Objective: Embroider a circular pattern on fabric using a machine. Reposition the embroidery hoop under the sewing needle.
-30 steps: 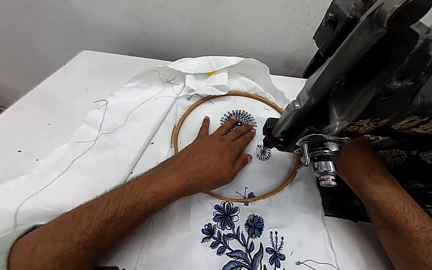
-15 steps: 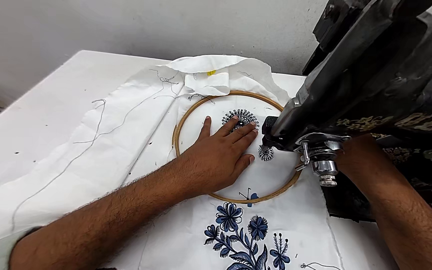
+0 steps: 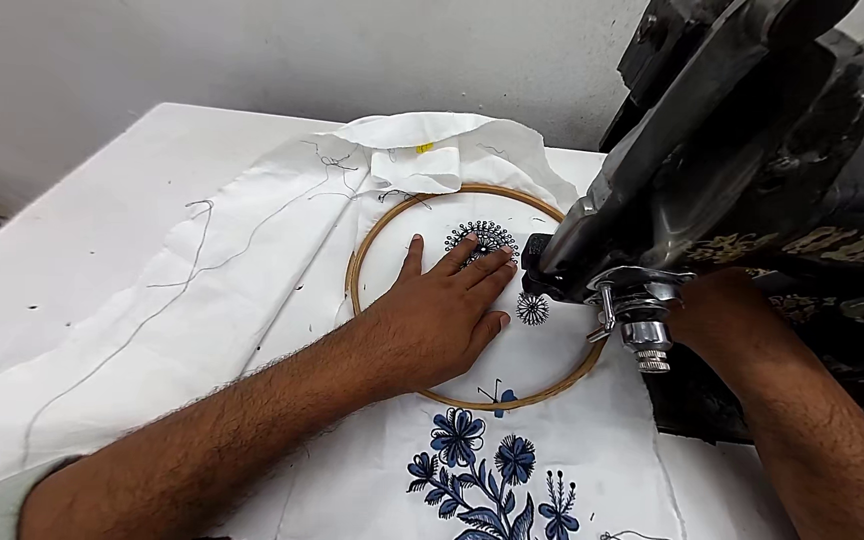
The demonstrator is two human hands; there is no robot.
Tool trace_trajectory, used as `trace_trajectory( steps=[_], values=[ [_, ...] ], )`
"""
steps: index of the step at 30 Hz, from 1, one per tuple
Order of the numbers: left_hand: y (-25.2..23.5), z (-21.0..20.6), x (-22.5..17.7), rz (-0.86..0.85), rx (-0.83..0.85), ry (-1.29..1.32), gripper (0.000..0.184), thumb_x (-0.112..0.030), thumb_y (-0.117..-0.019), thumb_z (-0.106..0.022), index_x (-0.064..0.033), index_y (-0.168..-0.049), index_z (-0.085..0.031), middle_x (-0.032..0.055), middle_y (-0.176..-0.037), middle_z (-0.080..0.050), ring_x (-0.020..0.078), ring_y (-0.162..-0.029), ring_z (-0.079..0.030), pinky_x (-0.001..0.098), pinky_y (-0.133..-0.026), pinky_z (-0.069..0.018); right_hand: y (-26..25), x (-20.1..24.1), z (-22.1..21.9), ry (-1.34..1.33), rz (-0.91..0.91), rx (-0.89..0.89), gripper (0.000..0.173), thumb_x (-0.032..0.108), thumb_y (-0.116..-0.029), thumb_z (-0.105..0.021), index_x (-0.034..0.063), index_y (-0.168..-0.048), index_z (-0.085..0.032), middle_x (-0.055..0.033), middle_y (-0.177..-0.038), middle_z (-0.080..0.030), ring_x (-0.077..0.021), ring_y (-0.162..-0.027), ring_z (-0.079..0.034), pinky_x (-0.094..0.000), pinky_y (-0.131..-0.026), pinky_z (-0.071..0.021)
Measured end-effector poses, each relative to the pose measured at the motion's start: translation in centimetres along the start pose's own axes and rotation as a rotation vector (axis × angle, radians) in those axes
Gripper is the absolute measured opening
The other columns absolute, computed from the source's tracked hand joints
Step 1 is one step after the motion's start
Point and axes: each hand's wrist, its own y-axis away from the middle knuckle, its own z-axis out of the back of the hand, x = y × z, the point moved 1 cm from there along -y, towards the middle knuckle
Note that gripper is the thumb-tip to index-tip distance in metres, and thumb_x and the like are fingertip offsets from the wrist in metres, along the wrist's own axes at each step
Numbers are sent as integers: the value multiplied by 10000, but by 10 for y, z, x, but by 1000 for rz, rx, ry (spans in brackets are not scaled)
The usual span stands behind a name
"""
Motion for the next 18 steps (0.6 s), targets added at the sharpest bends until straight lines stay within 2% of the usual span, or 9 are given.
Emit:
trace_trajectory(
  steps=[3,5,9,11,14,18],
  values=[
    [0,-1,0,-14,-6,17,567,-436,-1103,-288,-143,-1555,-463,-4,-1652,-376,285,-1568,-245,773,-1162,-125,0,-1,2,31,-17,19,219,93,-915,-701,-115,-905,-634,-295,-863,-634,-423,-834,-640,-589,-691,-455],
    [0,0,1,-13,1,18,571,-442,-1102,-281,-151,-1560,-456,-11,-1656,-368,279,-1569,-243,771,-1164,-126,1,0,2,19,-27,6,202,75,-902,-696,-114,-896,-628,-291,-855,-630,-415,-822,-633,-581,-685,-452],
    [1,2,3,-3,4,13,568,-438,-1101,-289,-146,-1557,-461,-6,-1657,-366,282,-1566,-248,777,-1157,-130,4,3,0,-22,-33,0,168,33,-916,-668,-130,-929,-629,-303,-897,-633,-407,-880,-633,-574,-734,-456],
    [0,0,2,-1,-5,11,568,-436,-1099,-291,-148,-1560,-458,-7,-1656,-369,281,-1567,-246,782,-1155,-125,2,0,-1,-19,7,-11,190,71,-914,-699,-108,-915,-637,-272,-874,-637,-373,-854,-636,-549,-717,-459],
    [-1,-1,-1,0,-14,12,565,-433,-1100,-296,-142,-1555,-461,-11,-1656,-369,274,-1571,-237,779,-1158,-114,-1,1,2,19,-24,30,203,71,-912,-713,-119,-915,-640,-299,-888,-638,-412,-874,-640,-583,-729,-456],
    [-1,0,0,1,2,14,571,-439,-1102,-292,-145,-1566,-445,-13,-1658,-365,272,-1571,-236,776,-1161,-118,0,-2,0,-1,-4,-2,190,85,-899,-700,-93,-888,-634,-261,-842,-631,-371,-824,-635,-551,-684,-452]
  ],
)
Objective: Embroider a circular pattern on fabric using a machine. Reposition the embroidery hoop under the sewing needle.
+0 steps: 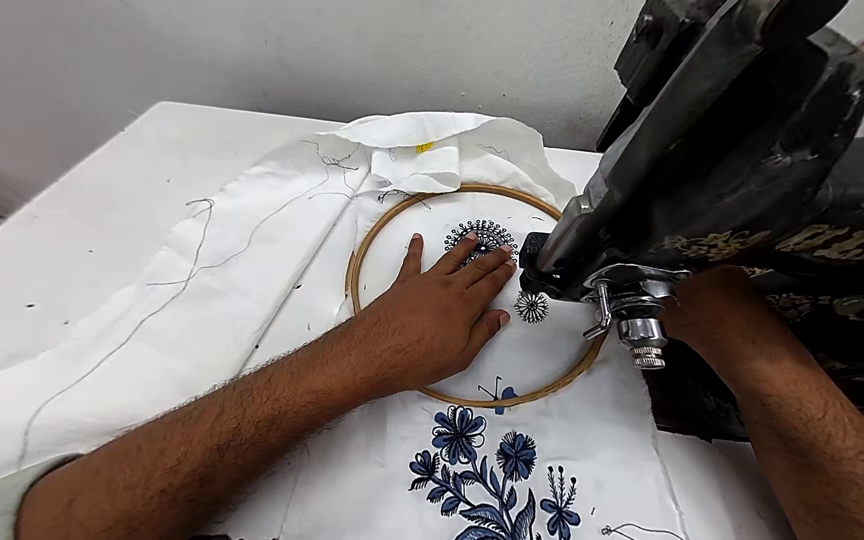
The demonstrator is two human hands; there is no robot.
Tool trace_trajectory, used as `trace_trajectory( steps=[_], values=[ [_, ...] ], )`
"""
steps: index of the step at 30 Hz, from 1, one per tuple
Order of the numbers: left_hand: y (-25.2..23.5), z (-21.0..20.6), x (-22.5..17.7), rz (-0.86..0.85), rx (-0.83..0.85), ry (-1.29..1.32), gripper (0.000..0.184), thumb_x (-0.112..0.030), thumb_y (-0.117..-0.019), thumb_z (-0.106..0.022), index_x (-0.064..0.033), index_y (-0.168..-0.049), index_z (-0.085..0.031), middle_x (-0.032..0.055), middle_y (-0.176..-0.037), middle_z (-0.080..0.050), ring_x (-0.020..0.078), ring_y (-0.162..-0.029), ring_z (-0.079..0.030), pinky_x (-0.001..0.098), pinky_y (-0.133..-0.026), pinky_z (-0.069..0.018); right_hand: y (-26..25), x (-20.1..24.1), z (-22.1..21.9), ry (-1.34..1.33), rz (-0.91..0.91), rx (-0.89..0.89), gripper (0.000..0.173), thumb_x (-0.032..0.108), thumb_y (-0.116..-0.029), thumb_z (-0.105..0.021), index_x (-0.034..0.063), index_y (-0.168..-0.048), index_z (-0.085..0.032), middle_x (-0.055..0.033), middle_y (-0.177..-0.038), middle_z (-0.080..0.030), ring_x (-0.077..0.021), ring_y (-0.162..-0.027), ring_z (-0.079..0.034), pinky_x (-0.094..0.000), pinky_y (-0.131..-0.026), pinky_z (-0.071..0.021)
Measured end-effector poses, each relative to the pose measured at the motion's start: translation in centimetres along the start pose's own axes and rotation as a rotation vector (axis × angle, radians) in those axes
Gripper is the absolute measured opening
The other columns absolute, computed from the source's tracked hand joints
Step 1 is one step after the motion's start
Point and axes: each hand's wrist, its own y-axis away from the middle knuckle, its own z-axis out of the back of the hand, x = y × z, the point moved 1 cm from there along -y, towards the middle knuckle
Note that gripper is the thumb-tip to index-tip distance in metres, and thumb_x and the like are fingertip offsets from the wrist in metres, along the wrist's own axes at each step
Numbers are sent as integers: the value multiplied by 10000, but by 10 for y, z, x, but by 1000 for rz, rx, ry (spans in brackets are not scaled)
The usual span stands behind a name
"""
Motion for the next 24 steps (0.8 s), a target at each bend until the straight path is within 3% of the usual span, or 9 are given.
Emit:
trace_trajectory(
  steps=[4,13,17,24],
  values=[
    [2,4,3,8,24,-3,575,-441,-1103,-280,-149,-1574,-436,-8,-1664,-353,279,-1569,-240,774,-1158,-130,3,7,1,-33,-70,19,160,24,-916,-675,-126,-939,-628,-299,-904,-630,-398,-885,-630,-573,-740,-453],
    [8,11,0,27,50,-34,564,-423,-1103,-299,-145,-1575,-435,-1,-1661,-359,303,-1560,-263,783,-1143,-168,5,6,-4,-45,6,2,119,-6,-915,-659,-112,-968,-647,-299,-943,-644,-394,-927,-640,-567,-782,-463],
    [7,7,-2,14,34,-32,559,-418,-1105,-298,-145,-1572,-439,2,-1658,-366,298,-1559,-267,785,-1144,-160,1,-1,-5,-47,71,-26,128,61,-903,-698,-61,-913,-663,-239,-880,-655,-341,-866,-646,-536,-730,-471],
    [4,2,-4,-7,-2,-19,556,-429,-1104,-292,-151,-1554,-465,-12,-1650,-379,280,-1564,-256,781,-1153,-144,-3,4,5,10,-8,47,205,81,-893,-735,-98,-896,-636,-277,-854,-633,-399,-819,-634,-578,-693,-452]
  ],
)
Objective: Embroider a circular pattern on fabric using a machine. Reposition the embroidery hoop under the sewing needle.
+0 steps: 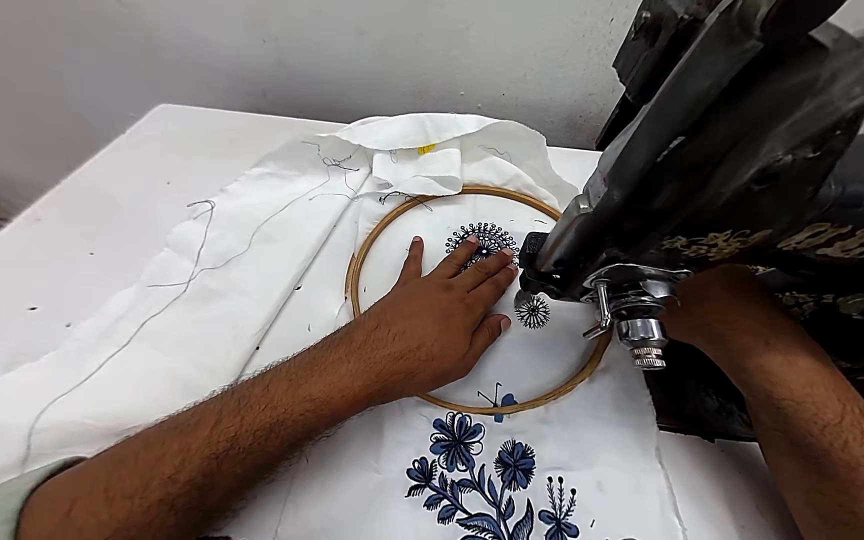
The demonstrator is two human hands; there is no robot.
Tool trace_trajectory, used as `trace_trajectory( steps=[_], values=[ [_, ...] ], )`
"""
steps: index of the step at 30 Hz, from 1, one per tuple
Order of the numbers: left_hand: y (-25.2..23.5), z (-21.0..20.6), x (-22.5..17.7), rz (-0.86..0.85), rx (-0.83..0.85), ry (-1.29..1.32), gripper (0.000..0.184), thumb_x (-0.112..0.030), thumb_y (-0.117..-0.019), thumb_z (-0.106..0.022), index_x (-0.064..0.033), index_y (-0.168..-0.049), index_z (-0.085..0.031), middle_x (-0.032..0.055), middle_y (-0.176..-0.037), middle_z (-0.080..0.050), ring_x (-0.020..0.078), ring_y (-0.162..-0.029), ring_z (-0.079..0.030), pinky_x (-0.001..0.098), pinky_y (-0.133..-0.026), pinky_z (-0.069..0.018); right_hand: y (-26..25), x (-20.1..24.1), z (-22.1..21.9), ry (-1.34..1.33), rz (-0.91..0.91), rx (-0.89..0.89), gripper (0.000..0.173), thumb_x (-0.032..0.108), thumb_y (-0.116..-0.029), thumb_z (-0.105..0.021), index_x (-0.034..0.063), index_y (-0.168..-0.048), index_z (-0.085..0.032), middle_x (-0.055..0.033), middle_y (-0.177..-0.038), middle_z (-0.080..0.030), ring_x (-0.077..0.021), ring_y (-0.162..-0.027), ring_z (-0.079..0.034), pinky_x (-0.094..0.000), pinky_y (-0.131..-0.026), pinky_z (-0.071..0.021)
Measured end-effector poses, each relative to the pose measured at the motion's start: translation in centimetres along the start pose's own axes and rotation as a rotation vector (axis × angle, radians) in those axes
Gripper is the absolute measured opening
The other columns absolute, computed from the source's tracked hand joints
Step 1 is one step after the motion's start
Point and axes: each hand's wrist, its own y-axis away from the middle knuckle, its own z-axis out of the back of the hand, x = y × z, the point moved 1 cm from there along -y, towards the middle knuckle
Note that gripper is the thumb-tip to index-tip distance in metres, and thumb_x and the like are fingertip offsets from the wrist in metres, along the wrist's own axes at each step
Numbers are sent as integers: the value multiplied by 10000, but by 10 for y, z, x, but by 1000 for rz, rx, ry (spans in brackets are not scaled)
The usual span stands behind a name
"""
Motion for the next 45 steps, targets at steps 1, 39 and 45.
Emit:
trace_trajectory(
  steps=[1,39,45],
  values=[
    [0,0,0,-1,-3,1,558,-429,-1104,-293,-151,-1557,-462,-11,-1649,-380,279,-1564,-257,782,-1153,-144,1,-3,-2,-4,35,-34,210,107,-893,-726,-82,-892,-636,-260,-841,-633,-382,-803,-636,-562,-674,-457],
    [5,9,3,44,57,-15,570,-429,-1101,-296,-151,-1582,-425,-2,-1662,-356,296,-1562,-259,787,-1141,-164,10,1,-10,-65,-24,-46,131,11,-948,-615,-117,-954,-643,-292,-924,-644,-391,-910,-641,-568,-760,-462],
    [6,7,0,29,37,-22,563,-423,-1100,-304,-138,-1561,-455,5,-1654,-371,301,-1557,-272,792,-1134,-173,8,2,-6,-41,33,-24,123,10,-925,-650,-112,-934,-658,-288,-921,-653,-385,-910,-643,-562,-769,-462]
  ],
)
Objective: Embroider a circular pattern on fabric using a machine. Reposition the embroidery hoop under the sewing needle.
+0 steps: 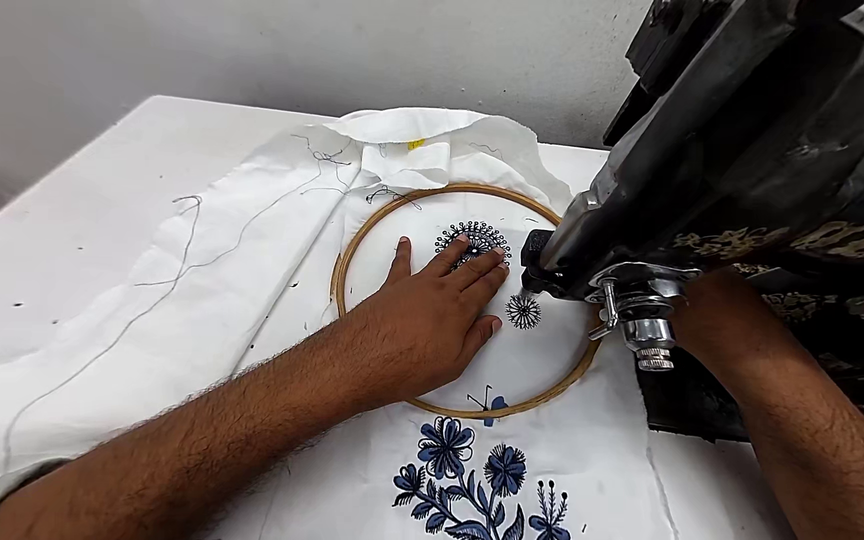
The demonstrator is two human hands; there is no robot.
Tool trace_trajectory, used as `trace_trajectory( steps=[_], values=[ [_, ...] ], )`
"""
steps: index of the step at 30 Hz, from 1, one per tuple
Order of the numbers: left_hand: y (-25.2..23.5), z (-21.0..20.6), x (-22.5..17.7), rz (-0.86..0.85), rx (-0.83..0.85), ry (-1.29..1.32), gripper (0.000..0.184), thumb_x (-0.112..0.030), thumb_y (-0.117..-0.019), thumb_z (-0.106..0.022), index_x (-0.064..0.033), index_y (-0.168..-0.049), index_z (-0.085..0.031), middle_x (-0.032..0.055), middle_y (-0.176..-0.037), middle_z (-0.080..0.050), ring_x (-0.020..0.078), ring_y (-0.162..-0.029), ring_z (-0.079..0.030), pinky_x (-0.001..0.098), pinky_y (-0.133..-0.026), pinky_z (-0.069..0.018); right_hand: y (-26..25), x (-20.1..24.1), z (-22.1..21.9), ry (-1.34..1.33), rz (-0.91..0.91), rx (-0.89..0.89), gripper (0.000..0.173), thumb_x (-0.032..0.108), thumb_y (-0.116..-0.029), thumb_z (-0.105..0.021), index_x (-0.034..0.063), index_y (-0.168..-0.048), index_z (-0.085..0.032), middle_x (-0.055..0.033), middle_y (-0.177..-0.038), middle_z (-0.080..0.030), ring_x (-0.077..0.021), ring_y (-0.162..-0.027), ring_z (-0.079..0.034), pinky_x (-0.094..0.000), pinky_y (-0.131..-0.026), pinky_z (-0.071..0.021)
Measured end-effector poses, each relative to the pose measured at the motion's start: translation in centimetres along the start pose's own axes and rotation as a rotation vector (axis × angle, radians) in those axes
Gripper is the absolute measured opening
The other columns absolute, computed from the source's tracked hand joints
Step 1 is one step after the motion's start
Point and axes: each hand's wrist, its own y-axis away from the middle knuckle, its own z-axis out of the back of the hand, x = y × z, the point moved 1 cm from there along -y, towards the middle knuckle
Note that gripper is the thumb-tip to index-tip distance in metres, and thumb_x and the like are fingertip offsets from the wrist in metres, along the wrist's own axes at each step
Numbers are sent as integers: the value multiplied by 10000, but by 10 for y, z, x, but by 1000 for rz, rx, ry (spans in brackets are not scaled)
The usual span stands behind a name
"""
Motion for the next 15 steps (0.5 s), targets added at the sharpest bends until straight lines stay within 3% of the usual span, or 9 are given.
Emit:
trace_trajectory(
  steps=[4,10,15],
  values=[
    [0,-3,-2,-13,-12,-3,561,-427,-1099,-295,-139,-1547,-472,-3,-1653,-372,291,-1560,-264,786,-1138,-176,-2,-3,1,3,18,-10,153,75,-901,-691,-72,-889,-650,-234,-849,-640,-331,-831,-633,-526,-703,-458],
    [-1,-6,-5,-30,-17,-7,571,-438,-1100,-288,-152,-1568,-445,-13,-1655,-370,286,-1563,-256,776,-1150,-172,-9,4,10,58,-165,139,183,79,-937,-714,-46,-821,-646,-225,-795,-626,-351,-785,-616,-548,-678,-445],
    [-1,-2,-3,-12,6,3,570,-438,-1102,-287,-149,-1567,-445,-6,-1656,-367,294,-1562,-258,786,-1142,-170,-5,-4,2,1,5,-16,150,95,-898,-729,-26,-852,-653,-197,-798,-633,-316,-773,-626,-516,-657,-456]
  ],
)
